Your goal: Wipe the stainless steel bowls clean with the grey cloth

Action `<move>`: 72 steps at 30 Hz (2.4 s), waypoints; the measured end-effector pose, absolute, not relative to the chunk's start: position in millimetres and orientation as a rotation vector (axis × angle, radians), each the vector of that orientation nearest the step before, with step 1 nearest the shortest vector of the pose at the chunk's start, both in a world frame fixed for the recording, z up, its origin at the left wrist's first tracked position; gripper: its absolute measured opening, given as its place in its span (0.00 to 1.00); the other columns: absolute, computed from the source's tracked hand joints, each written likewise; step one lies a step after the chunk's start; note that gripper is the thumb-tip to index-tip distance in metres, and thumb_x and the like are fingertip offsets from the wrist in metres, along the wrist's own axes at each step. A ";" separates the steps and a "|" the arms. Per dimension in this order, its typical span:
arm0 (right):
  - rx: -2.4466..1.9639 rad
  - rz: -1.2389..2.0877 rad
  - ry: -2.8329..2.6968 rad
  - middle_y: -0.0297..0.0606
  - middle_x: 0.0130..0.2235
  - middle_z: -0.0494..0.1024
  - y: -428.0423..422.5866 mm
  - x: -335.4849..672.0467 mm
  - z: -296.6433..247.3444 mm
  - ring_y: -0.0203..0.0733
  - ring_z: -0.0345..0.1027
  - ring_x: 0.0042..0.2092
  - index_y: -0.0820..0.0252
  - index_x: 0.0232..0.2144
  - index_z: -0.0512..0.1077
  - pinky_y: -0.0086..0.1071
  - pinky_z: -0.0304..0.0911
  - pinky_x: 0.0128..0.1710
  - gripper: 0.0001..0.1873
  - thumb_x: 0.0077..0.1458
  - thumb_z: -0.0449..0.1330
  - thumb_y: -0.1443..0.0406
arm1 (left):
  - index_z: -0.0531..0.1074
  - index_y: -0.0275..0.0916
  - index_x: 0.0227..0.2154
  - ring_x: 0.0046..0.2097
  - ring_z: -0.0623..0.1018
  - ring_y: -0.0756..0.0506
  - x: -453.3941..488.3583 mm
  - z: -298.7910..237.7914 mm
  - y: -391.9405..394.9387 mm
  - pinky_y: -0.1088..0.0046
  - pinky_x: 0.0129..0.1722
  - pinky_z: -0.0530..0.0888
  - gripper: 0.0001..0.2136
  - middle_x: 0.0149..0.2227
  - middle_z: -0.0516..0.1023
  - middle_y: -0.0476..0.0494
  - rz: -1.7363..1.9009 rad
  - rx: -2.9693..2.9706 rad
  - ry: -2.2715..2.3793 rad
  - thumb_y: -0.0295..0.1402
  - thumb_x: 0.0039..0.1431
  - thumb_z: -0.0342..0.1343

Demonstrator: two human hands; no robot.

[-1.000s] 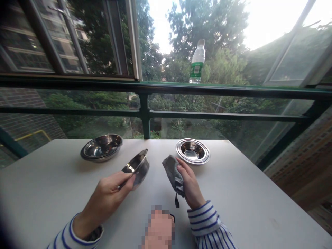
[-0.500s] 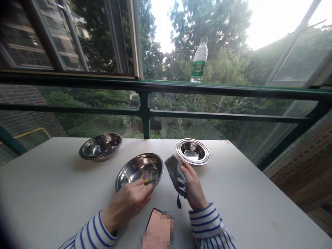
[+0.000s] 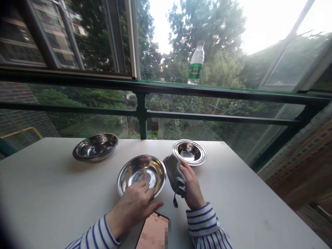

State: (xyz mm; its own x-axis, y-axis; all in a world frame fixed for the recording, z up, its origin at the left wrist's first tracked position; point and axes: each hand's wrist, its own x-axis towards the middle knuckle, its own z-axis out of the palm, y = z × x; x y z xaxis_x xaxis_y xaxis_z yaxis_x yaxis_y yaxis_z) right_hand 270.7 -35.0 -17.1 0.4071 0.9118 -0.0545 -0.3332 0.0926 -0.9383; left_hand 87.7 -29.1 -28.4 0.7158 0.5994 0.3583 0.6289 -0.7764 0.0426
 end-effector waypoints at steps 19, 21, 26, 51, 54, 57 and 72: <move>-0.972 1.223 -1.143 0.37 0.48 0.75 10.6 225.8 46.6 0.46 0.65 0.52 0.55 0.42 0.74 0.36 0.59 0.51 0.18 0.51 0.59 0.55 | 0.74 0.39 0.43 0.47 0.74 0.45 67.8 34.4 38.5 0.67 0.48 0.70 0.13 0.44 0.75 0.40 -1.636 -2.790 -1.277 0.35 0.58 0.51; -0.974 1.236 -1.146 0.38 0.51 0.73 12.5 229.3 45.0 0.47 0.63 0.54 0.55 0.44 0.74 0.37 0.60 0.51 0.20 0.52 0.57 0.52 | 0.76 0.38 0.39 0.43 0.75 0.45 63.5 34.6 43.5 0.69 0.44 0.71 0.11 0.40 0.76 0.42 -1.765 -2.736 -1.394 0.36 0.57 0.52; -0.898 1.332 -1.250 0.41 0.51 0.72 11.7 246.0 42.1 0.47 0.68 0.50 0.53 0.52 0.67 0.39 0.65 0.45 0.28 0.51 0.59 0.50 | 0.76 0.35 0.35 0.38 0.76 0.43 53.9 33.5 56.7 0.66 0.40 0.72 0.14 0.37 0.79 0.40 -2.022 -2.640 -1.875 0.40 0.52 0.57; -1.177 0.392 -1.678 0.36 0.37 0.79 13.9 239.7 47.9 0.44 0.71 0.38 0.54 0.40 0.76 0.34 0.63 0.38 0.12 0.55 0.54 0.66 | 0.69 0.37 0.48 0.39 0.79 0.45 65.4 50.2 41.7 0.70 0.38 0.75 0.28 0.43 0.78 0.41 -2.689 -2.762 -1.745 0.32 0.40 0.66; -1.127 0.541 -1.538 0.38 0.35 0.79 14.8 245.5 48.6 0.44 0.71 0.37 0.58 0.38 0.75 0.33 0.63 0.36 0.11 0.54 0.57 0.61 | 0.68 0.37 0.49 0.40 0.79 0.45 65.3 49.4 44.2 0.69 0.40 0.75 0.27 0.44 0.78 0.40 -2.630 -2.801 -1.743 0.31 0.43 0.64; -1.057 0.737 -1.390 0.38 0.31 0.79 14.9 251.3 51.0 0.42 0.71 0.34 0.60 0.38 0.74 0.31 0.63 0.32 0.16 0.52 0.60 0.56 | 0.74 0.36 0.43 0.40 0.78 0.45 63.8 53.7 44.5 0.70 0.42 0.73 0.18 0.38 0.81 0.43 -2.616 -2.837 -1.660 0.30 0.46 0.62; -1.065 0.724 -1.606 0.40 0.53 0.70 1.3 259.6 60.3 0.47 0.65 0.52 0.51 0.58 0.59 0.43 0.59 0.52 0.34 0.49 0.63 0.58 | 0.77 0.34 0.33 0.34 0.78 0.46 80.0 61.5 42.0 0.73 0.34 0.73 0.15 0.29 0.80 0.46 -3.001 -2.364 -1.682 0.39 0.43 0.64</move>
